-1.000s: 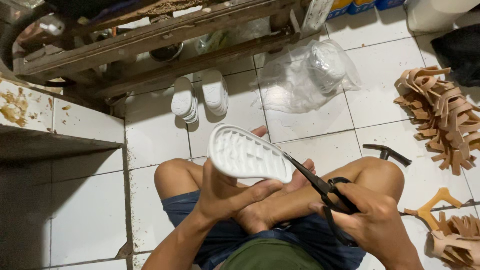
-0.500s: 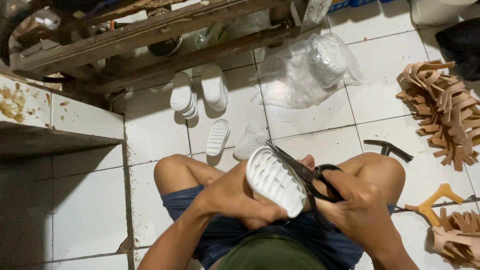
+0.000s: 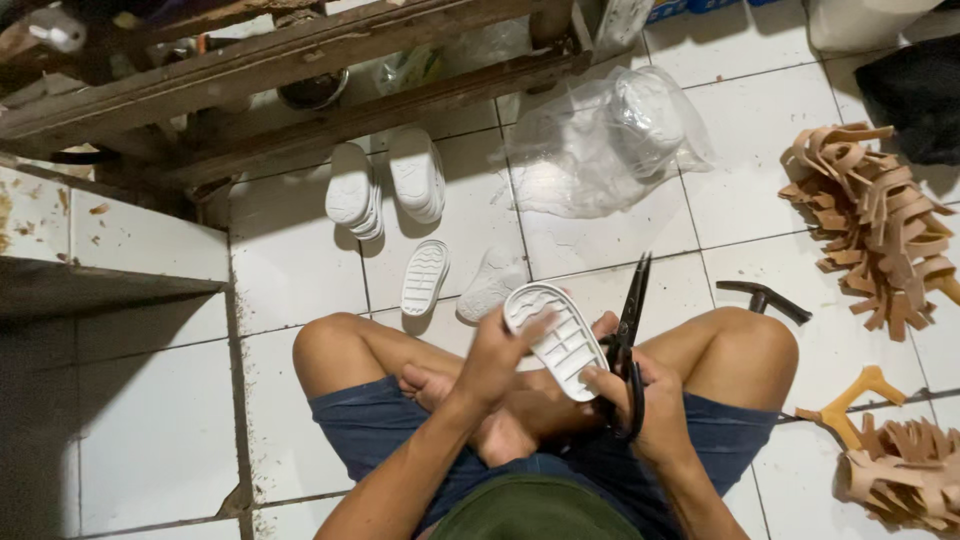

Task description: The person sits on the floor and uses scissors to trim the edges of white shoe soles. They unwrap a plastic package of soles, place them on the floor, and then trim each sole individually, rotating them to cut along the perimeter.

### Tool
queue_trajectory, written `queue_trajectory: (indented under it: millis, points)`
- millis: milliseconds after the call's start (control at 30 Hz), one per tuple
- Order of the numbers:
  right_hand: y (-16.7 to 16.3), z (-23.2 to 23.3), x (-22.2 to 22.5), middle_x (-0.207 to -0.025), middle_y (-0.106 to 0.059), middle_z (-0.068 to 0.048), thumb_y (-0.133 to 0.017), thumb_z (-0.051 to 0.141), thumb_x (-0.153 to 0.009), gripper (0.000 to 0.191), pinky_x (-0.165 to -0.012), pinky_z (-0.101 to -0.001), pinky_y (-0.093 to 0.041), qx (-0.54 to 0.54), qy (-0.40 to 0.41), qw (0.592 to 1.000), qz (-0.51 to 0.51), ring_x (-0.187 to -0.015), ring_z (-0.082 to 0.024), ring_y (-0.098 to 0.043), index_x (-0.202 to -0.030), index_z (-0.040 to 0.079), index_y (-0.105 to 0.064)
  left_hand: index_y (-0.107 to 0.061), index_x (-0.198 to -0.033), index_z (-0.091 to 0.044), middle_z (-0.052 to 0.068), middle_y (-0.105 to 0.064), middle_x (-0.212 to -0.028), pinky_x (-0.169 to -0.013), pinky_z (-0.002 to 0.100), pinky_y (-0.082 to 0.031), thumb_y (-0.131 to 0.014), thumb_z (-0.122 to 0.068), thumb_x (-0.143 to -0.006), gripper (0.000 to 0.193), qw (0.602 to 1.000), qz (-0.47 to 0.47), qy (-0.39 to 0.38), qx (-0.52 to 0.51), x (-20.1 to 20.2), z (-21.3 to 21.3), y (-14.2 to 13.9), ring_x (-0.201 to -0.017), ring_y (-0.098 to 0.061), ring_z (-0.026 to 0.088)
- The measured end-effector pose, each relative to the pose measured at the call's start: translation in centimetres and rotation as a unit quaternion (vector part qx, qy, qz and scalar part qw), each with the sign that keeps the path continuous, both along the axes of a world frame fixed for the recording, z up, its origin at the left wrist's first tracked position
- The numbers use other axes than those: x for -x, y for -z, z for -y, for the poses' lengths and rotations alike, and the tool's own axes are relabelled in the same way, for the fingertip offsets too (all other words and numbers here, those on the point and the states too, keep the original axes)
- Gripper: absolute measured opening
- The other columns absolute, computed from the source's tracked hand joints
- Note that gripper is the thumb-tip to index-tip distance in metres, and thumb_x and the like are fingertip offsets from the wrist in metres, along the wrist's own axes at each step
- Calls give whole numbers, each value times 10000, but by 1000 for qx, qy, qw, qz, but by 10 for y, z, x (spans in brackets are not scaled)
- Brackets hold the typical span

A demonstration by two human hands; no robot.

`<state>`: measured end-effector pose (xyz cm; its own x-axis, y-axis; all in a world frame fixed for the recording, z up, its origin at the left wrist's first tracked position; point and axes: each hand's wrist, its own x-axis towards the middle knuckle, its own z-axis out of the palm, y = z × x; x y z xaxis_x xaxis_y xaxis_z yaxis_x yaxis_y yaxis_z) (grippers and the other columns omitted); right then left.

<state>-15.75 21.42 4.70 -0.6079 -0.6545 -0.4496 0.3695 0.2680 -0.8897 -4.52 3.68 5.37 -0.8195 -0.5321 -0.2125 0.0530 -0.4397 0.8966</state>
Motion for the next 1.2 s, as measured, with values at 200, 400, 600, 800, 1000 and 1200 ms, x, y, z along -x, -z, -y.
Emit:
queue_trajectory:
  millis: [200, 400, 600, 800, 1000, 1200]
  points:
    - [11, -3, -7, -702, -697, -116, -723, 111, -851, 203, -539, -277, -502, -1, -16, 996, 90, -571, -168, -637, -916, -79, -694, -761, -984, 61, 0, -702, -797, -625, 216, -465, -705, -175, -976, 242, 988, 99, -73, 95, -11, 4, 53, -722, -565, 46]
    - [51, -14, 5, -712, -692, -162, -715, 147, -880, 240, -551, -296, -509, -52, 49, 993, 97, -581, -212, -650, -964, -77, -688, -654, -1310, 17, 139, -716, -1113, -854, 283, -524, -706, -258, -951, 456, 977, 130, -86, 149, 2, 14, 84, -968, -644, 153]
    - [97, -8, 68, -818, -723, -99, -650, 303, -985, 371, -502, -299, -496, 37, 258, 958, 120, -584, -173, -637, -1155, -18, -571, -621, -1343, 9, 352, -489, -1400, -994, 505, -476, -758, -321, -874, 590, 686, 398, -97, 601, -38, 70, 95, -1252, -505, 471]
    - [101, 12, 64, -758, -654, -69, -693, 269, -969, 287, -508, -268, -484, 14, 159, 984, 80, -551, -157, -613, -1020, -11, -657, -622, -1342, -30, 287, -560, -1303, -966, 481, -502, -736, -260, -893, 518, 745, 462, -67, 477, -68, 98, 109, -1190, -546, 437]
    - [74, 21, 28, -602, -624, -44, -729, 239, -932, 301, -423, -264, -366, -86, -9, 996, 34, -457, -125, -530, -826, -41, -701, -525, -1384, -32, 236, -622, -1206, -964, 464, -512, -812, -134, -773, 682, 844, 298, -213, 392, -72, 111, 82, -1126, -592, 387]
    - [39, 15, 19, -539, -590, -73, -777, 220, -849, 285, -399, -295, -405, -109, -141, 984, 8, -423, -152, -535, -937, -50, -760, -436, -1473, -57, 168, -605, -1392, -1078, 432, -527, -723, -75, -961, 587, 957, -127, -259, 9, -67, 98, -2, -1262, -597, 270]
